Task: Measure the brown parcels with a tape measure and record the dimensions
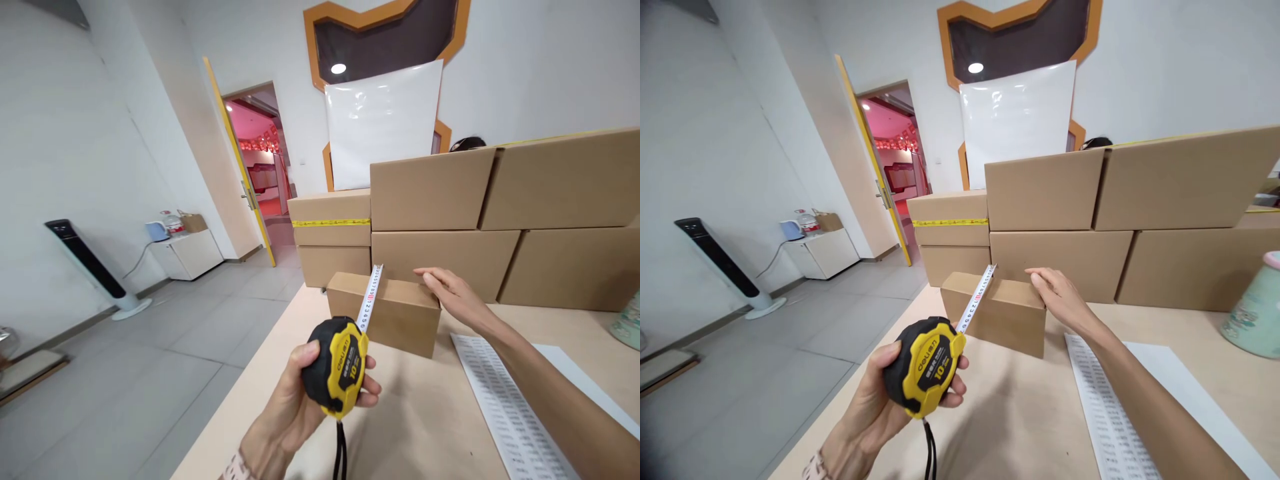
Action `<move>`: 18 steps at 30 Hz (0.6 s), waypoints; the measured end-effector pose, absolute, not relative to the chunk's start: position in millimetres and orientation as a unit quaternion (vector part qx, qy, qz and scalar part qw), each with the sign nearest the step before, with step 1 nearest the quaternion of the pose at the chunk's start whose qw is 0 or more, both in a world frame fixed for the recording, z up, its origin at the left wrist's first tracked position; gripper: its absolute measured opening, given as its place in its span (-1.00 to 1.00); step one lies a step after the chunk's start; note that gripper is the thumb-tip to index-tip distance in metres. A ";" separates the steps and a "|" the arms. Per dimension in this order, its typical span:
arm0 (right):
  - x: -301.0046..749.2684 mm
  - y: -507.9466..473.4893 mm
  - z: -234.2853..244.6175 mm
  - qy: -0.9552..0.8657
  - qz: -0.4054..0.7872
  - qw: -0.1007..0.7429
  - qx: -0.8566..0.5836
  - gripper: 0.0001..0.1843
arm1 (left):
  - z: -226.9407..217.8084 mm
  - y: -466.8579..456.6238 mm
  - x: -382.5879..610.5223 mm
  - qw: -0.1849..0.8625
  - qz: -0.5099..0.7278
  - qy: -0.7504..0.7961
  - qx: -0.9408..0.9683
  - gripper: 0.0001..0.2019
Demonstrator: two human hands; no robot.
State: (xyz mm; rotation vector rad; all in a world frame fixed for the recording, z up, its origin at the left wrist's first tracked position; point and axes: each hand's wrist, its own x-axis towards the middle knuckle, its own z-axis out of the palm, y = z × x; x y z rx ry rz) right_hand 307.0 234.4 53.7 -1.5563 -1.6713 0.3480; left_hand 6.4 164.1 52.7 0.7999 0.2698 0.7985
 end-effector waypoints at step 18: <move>274.6 285.2 80.9 -0.783 0.197 0.278 -0.520 -0.22 | 48.9 162.1 2.0 0.838 0.372 0.158 0.367 -0.46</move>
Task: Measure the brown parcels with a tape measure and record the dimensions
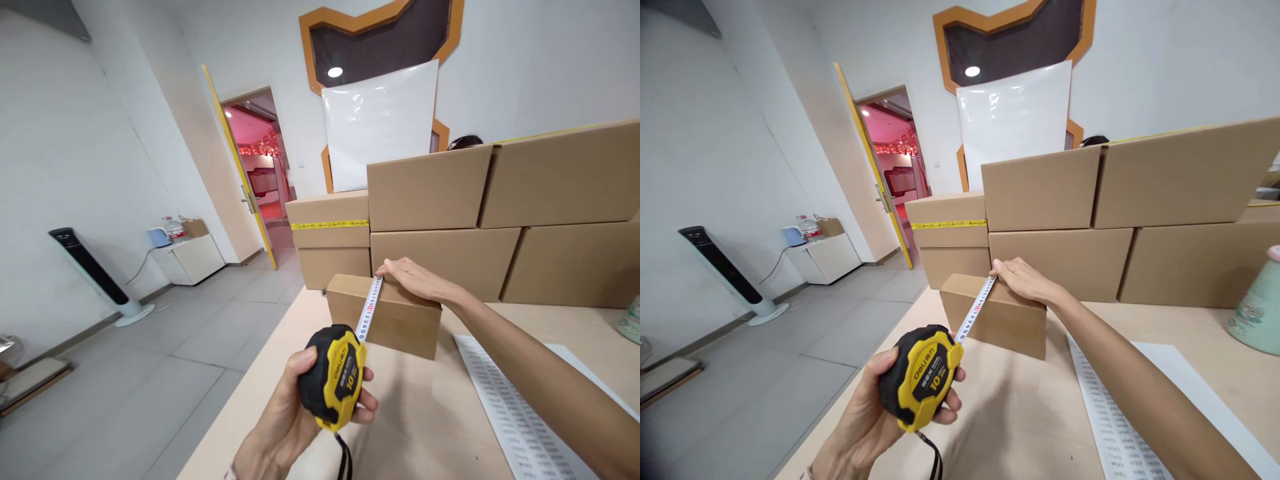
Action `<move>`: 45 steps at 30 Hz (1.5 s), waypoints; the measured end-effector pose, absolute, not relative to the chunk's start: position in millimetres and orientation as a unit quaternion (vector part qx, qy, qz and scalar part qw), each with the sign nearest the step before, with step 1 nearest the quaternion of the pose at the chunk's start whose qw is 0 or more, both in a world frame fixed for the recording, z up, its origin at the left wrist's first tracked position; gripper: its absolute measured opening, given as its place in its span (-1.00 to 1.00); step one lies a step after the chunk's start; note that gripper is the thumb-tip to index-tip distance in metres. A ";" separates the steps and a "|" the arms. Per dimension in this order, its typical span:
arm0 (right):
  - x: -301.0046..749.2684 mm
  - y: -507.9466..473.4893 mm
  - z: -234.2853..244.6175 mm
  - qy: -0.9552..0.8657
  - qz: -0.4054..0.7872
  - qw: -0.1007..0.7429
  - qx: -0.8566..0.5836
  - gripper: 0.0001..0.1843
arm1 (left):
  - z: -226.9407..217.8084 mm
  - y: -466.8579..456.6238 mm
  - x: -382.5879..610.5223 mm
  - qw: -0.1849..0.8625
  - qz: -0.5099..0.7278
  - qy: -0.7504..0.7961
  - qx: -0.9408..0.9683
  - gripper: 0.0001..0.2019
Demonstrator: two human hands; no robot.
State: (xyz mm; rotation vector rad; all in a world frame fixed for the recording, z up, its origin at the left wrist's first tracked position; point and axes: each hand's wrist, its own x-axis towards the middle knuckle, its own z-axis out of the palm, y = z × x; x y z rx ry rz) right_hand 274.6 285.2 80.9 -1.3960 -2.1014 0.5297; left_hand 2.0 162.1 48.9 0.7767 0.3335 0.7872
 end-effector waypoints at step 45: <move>279.1 215.1 109.8 -0.634 0.168 0.525 -0.542 -0.71 | 53.2 146.3 -19.9 0.732 0.253 0.196 0.601 0.10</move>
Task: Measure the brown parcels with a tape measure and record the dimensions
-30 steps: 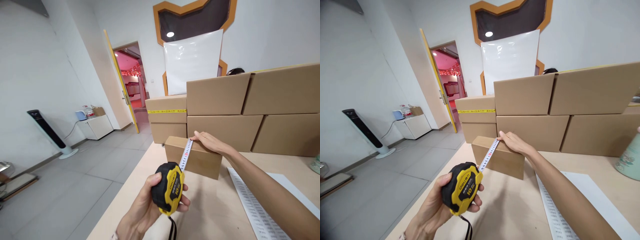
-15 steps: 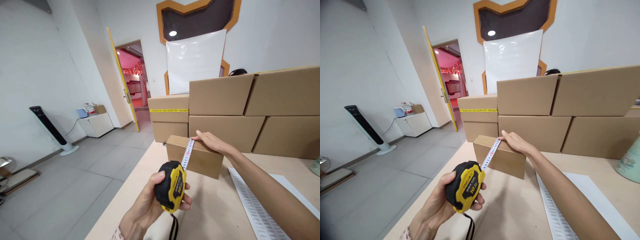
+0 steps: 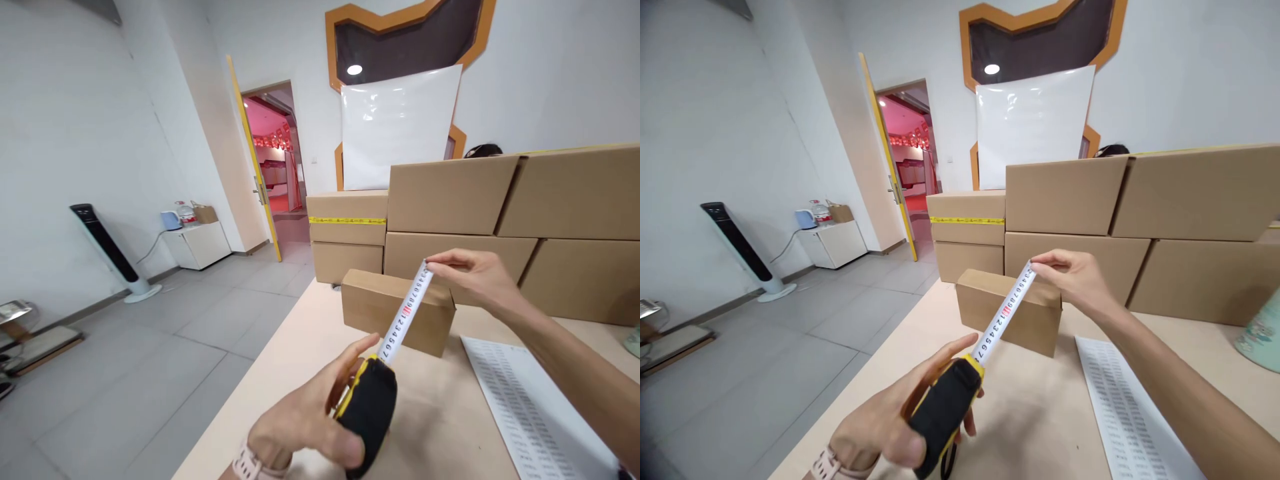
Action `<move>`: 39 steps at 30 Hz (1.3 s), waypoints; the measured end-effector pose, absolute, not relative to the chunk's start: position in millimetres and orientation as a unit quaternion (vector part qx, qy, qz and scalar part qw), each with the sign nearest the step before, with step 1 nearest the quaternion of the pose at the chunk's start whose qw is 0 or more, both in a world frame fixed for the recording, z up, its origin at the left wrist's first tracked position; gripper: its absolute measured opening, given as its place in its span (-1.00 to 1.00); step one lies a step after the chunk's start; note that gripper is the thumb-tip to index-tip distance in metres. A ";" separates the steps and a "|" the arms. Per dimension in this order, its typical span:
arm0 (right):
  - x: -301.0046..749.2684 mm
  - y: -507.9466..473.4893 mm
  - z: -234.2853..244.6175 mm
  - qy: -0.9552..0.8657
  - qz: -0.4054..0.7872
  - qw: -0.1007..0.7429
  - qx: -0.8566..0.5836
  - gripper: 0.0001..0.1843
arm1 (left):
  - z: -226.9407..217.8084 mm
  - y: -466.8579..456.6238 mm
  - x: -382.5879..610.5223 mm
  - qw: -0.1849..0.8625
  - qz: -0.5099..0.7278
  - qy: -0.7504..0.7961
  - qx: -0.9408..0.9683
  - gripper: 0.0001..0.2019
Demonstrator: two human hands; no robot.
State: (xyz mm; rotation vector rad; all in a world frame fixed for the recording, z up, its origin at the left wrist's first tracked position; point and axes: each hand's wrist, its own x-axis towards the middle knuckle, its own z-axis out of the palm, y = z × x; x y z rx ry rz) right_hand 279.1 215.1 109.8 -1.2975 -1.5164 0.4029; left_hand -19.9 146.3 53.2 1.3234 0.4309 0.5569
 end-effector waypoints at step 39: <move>366.0 -14.9 -8.0 -0.331 0.211 0.623 -0.677 -0.70 | 5.9 218.0 11.2 0.127 -0.094 0.442 0.883 -0.12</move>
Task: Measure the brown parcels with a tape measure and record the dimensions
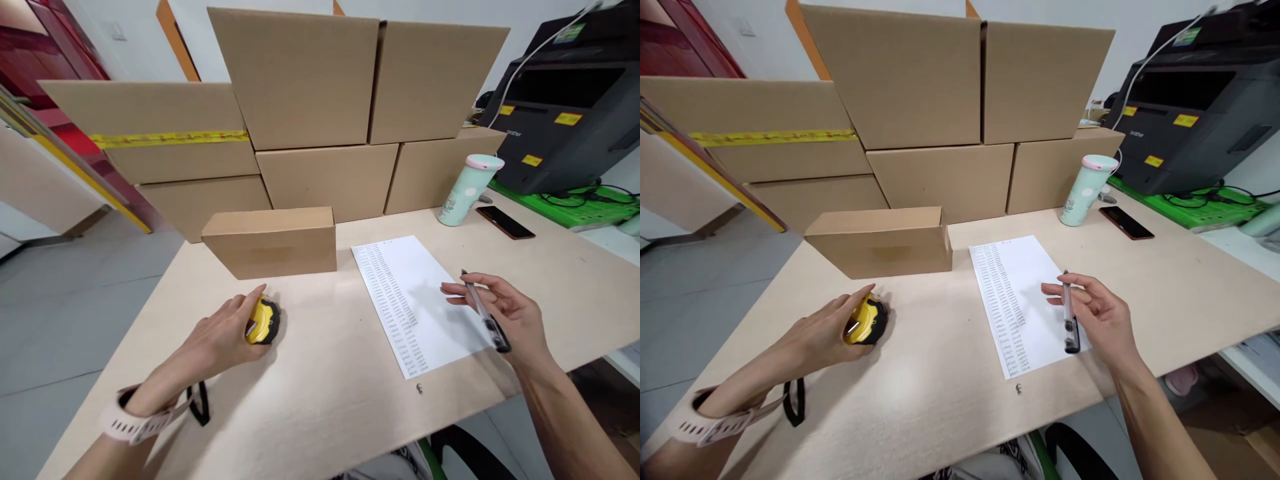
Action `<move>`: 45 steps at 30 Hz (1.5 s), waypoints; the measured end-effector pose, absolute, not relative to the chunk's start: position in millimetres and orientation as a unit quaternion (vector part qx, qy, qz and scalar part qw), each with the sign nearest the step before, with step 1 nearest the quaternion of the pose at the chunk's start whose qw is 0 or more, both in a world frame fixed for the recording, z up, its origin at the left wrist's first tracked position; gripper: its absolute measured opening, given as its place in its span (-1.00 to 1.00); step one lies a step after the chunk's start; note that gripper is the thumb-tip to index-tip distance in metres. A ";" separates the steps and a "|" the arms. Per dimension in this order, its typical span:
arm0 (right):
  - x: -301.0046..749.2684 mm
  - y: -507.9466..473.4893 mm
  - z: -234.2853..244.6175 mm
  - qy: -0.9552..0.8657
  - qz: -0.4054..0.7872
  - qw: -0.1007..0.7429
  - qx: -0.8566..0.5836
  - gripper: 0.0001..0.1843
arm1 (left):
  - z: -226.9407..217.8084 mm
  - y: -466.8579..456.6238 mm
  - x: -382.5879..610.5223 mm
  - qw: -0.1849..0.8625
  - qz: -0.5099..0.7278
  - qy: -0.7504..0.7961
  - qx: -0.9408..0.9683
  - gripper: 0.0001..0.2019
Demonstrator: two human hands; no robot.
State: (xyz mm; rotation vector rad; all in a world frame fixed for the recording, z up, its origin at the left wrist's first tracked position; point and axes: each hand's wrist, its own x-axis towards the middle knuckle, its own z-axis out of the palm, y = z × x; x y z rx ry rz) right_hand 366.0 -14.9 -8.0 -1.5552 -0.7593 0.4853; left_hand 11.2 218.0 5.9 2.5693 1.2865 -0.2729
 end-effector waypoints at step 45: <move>340.2 10.6 -59.7 -0.361 0.160 0.503 -0.768 -0.69 | -50.5 44.8 177.8 0.009 0.020 0.067 0.997 -0.09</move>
